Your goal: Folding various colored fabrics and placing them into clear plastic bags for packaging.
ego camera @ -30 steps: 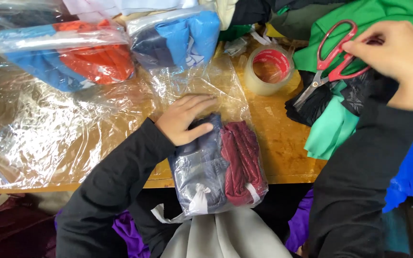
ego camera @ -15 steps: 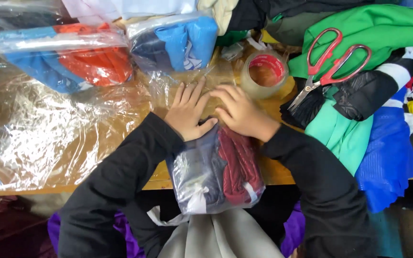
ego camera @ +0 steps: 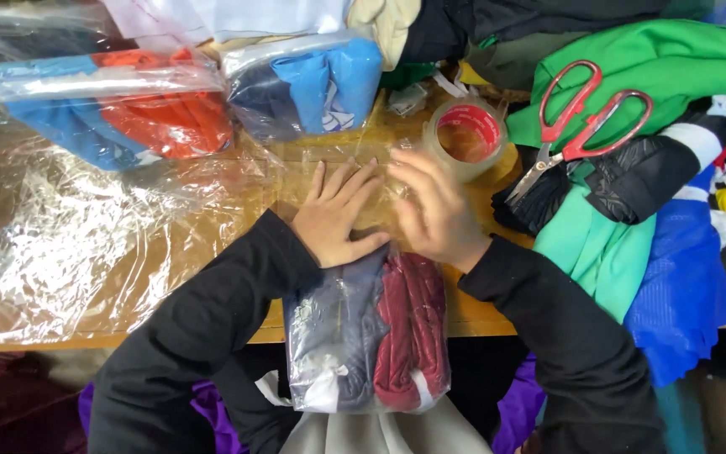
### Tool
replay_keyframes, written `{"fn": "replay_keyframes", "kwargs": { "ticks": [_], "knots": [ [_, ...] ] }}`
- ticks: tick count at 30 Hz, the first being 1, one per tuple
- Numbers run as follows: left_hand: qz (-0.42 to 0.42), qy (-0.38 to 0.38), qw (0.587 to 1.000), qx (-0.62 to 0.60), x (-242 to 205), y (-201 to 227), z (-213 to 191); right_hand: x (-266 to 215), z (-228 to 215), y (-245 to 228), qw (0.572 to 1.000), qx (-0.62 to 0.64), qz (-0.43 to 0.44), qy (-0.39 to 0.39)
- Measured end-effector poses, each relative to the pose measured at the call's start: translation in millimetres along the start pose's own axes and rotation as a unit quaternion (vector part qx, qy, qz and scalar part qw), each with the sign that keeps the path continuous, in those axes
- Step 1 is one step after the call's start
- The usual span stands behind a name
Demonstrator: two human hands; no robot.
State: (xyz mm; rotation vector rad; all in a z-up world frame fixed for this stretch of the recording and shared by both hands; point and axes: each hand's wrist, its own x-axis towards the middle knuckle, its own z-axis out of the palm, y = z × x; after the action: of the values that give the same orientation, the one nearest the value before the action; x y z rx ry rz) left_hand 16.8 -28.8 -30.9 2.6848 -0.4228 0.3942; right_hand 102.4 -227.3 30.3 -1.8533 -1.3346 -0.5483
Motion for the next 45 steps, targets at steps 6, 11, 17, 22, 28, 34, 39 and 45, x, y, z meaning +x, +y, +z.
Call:
{"fn": "replay_keyframes", "kwargs": {
  "ticks": [6,11,17,22,28,34,39,45],
  "knots": [
    [-0.081,0.001,0.996,0.045,-2,-11,7,-2,4,-1,0.996,0.051,-0.016,-0.076],
    [-0.082,-0.007,0.996,0.037,0,-10,4,9,-22,10,0.975,0.044,-0.197,0.098],
    [-0.073,0.017,0.996,0.057,-1,-13,11,-7,-10,41,0.929,-0.056,-0.354,0.091],
    [-0.063,0.025,0.996,0.05,-5,-17,18,12,-13,8,0.947,-0.078,-0.31,0.008],
    [-0.064,0.047,0.995,0.067,-4,-16,19,-3,5,3,0.985,-0.034,-0.058,-0.158],
    [-0.073,0.021,0.996,0.038,-3,-18,15,-31,-1,17,0.954,-0.191,0.125,-0.197],
    [-0.074,0.015,0.996,0.05,-4,-17,13,-3,-14,-7,0.923,-0.034,0.305,-0.233],
    [-0.065,0.091,0.986,0.124,-8,-17,24,-24,-3,13,0.92,0.083,0.333,-0.187]
  ]
}}
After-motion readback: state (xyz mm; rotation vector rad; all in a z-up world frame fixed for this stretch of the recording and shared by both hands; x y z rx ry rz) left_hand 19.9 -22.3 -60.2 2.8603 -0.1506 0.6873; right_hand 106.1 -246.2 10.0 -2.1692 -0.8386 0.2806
